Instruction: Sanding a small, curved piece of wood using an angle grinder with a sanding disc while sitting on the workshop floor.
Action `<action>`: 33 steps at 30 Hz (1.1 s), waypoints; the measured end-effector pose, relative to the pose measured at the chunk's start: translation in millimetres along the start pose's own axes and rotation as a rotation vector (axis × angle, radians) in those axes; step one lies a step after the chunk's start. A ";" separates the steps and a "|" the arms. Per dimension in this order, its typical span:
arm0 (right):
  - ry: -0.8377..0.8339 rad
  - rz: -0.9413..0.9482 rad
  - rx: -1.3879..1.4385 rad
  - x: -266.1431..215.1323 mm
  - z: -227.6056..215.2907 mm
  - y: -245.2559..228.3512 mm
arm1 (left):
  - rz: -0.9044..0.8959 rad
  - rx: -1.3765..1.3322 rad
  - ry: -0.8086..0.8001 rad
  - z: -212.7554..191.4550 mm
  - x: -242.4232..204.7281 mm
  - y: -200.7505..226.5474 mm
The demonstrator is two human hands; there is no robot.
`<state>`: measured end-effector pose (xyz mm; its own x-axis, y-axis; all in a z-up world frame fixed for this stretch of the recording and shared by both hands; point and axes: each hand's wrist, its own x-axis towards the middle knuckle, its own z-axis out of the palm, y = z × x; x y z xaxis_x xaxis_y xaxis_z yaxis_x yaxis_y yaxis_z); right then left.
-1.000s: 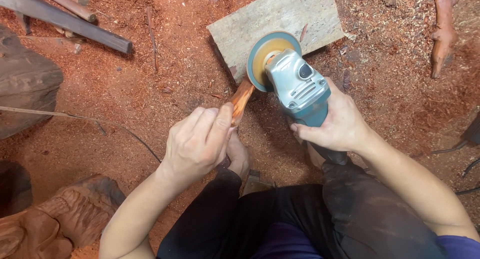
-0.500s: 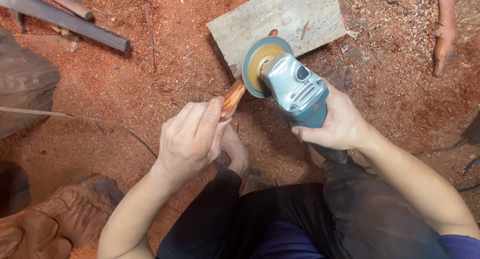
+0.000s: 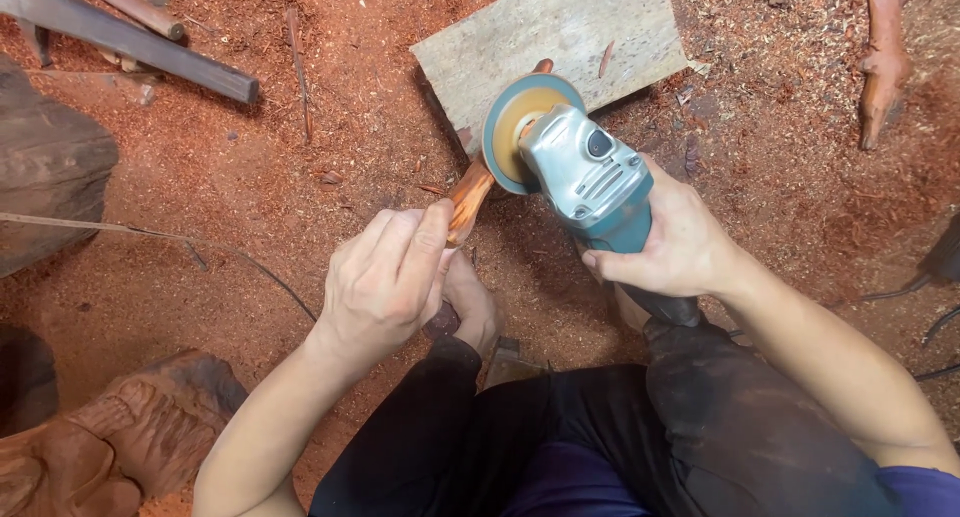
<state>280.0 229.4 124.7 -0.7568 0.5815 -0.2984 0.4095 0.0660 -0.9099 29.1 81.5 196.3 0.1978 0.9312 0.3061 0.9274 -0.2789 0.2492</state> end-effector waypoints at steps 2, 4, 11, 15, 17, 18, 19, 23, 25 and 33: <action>-0.005 -0.015 0.014 1.6 -1.7 4.2 | -0.004 0.000 -0.008 -1.0 1.3 1.1; -0.008 -0.028 0.027 1.5 -3.0 8.6 | -0.006 -0.001 -0.016 -2.0 3.6 1.6; -0.079 -0.055 0.136 -2.8 -0.1 21.8 | -0.034 -0.040 -0.017 -1.6 7.1 4.8; -0.100 -0.087 0.157 -4.3 -2.3 27.9 | -0.033 -0.028 -0.019 -0.5 6.4 4.9; -0.113 -0.060 0.146 -3.6 -2.7 21.8 | -0.040 -0.031 -0.014 -1.0 6.8 5.4; -0.125 -0.031 0.134 -3.7 -2.9 18.9 | -0.046 -0.036 -0.009 -1.1 6.9 5.8; -0.125 -0.030 0.135 -3.4 -3.4 17.2 | -0.047 -0.036 -0.010 -0.5 6.4 5.8; -0.130 0.011 0.058 -3.1 -9.7 5.9 | -0.035 -0.011 -0.012 1.3 5.3 5.9; -0.129 0.032 0.016 -3.1 -14.4 0.7 | -0.032 -0.012 -0.006 1.3 4.7 6.0; -0.184 0.086 0.017 -0.4 -21.8 -4.6 | -0.009 0.022 -0.006 2.8 2.1 6.4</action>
<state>289.5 246.5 135.3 -0.8006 0.4260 -0.4214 0.4692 0.0084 -0.8830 36.3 82.3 195.9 0.1918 0.9351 0.2981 0.9358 -0.2657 0.2316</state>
